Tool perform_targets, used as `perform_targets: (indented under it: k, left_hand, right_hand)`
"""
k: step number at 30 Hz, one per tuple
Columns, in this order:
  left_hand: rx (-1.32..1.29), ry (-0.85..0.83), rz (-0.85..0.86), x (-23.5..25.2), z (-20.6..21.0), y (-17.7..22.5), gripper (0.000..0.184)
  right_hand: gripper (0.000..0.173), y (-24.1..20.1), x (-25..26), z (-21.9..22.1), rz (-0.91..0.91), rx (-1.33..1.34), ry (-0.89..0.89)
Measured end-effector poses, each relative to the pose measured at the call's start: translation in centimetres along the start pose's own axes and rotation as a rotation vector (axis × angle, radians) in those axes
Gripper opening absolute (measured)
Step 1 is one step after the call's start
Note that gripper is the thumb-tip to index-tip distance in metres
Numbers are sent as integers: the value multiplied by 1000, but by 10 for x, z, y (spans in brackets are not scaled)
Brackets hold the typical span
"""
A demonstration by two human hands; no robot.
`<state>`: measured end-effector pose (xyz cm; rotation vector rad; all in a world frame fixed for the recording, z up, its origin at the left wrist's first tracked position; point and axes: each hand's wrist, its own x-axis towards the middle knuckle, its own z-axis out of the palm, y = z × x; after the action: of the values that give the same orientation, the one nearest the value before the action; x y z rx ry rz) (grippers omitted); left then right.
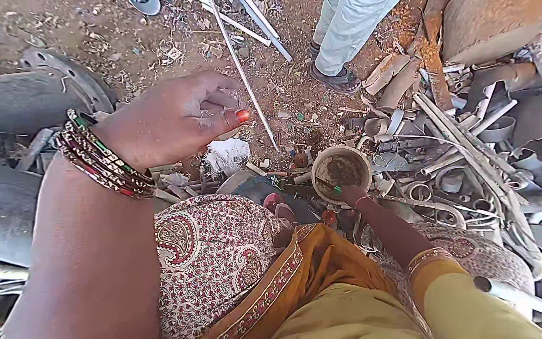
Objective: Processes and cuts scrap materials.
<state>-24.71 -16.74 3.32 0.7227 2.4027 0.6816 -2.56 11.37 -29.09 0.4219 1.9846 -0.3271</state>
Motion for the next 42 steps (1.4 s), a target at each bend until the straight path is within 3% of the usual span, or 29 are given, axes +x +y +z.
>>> perform_targets:
  k: [5,9,12,17,21,26,34,42]
  left_hand:
    - [5,1,-25,9,-2,-3,54]
    - [8,5,-12,12,-3,-8,57]
    - [-9,6,-22,12,-5,-10,58]
    - [-5,15,-23,8,-8,-4,54]
    - [-16,37,-16,-2,-9,-5,55]
    - [6,66,66,-20,-6,-10,60]
    - [17,73,59,-20,2,-3,57]
    - [137,-30,78,24,23,22,52]
  right_hand:
    - [44,14,6,-24,195,130,76]
    - [43,31,13,-20,-33,-60,-45]
    - [42,33,5,-17,63,-56,8]
    - [42,17,-7,4,27,-37,-73]
    - [46,-6,-21,-2,133,63,-106]
    - [46,-48,-33,20,128,-80,-74]
    - [63,-41,-11,51,1,-218,-37]
    - [41,-31,8,47,-43,-251,-91]
